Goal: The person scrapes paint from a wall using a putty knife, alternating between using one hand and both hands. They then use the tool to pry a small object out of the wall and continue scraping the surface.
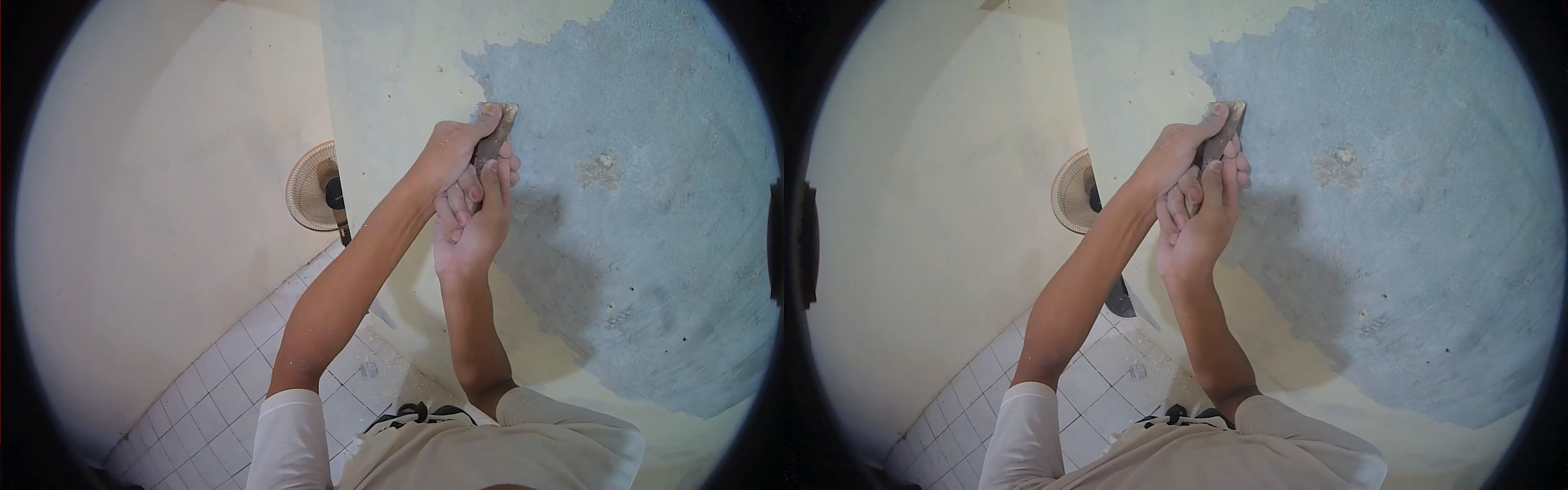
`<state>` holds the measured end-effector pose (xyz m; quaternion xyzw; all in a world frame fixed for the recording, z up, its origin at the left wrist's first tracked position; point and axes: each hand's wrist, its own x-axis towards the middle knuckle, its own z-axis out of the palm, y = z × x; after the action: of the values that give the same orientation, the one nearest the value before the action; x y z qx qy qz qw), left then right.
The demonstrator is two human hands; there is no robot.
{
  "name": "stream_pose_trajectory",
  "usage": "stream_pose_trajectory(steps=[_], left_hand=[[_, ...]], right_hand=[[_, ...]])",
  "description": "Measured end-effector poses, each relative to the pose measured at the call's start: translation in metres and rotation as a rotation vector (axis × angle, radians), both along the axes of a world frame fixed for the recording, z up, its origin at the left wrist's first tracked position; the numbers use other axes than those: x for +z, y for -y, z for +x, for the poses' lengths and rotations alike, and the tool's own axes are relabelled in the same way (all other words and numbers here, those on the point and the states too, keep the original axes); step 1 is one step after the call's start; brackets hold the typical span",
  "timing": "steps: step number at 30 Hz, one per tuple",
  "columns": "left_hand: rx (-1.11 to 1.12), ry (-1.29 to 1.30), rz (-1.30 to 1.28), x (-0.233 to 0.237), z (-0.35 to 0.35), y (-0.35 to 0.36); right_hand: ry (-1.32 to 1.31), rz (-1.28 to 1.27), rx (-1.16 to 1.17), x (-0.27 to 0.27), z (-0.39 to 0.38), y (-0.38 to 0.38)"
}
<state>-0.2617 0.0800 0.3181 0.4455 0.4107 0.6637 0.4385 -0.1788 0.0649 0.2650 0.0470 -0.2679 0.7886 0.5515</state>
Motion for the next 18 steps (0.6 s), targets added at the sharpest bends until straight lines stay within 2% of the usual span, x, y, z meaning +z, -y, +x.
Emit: stream_pose_trajectory(steps=[6, 9, 12, 18], left_hand=[[0.035, -0.053, 0.049, -0.003, 0.006, -0.004], [0.021, 0.061, 0.025, -0.005, 0.008, -0.005], [0.030, 0.010, 0.057, -0.010, 0.009, -0.007], [0.056, 0.179, 0.062, 0.002, 0.011, -0.007]], right_hand=[[0.066, 0.061, 0.025, 0.003, 0.012, -0.006], [0.135, 0.065, 0.020, 0.008, 0.018, -0.008], [0.198, 0.092, 0.022, 0.008, 0.024, -0.006], [0.267, 0.136, -0.028, 0.024, 0.023, -0.004]])
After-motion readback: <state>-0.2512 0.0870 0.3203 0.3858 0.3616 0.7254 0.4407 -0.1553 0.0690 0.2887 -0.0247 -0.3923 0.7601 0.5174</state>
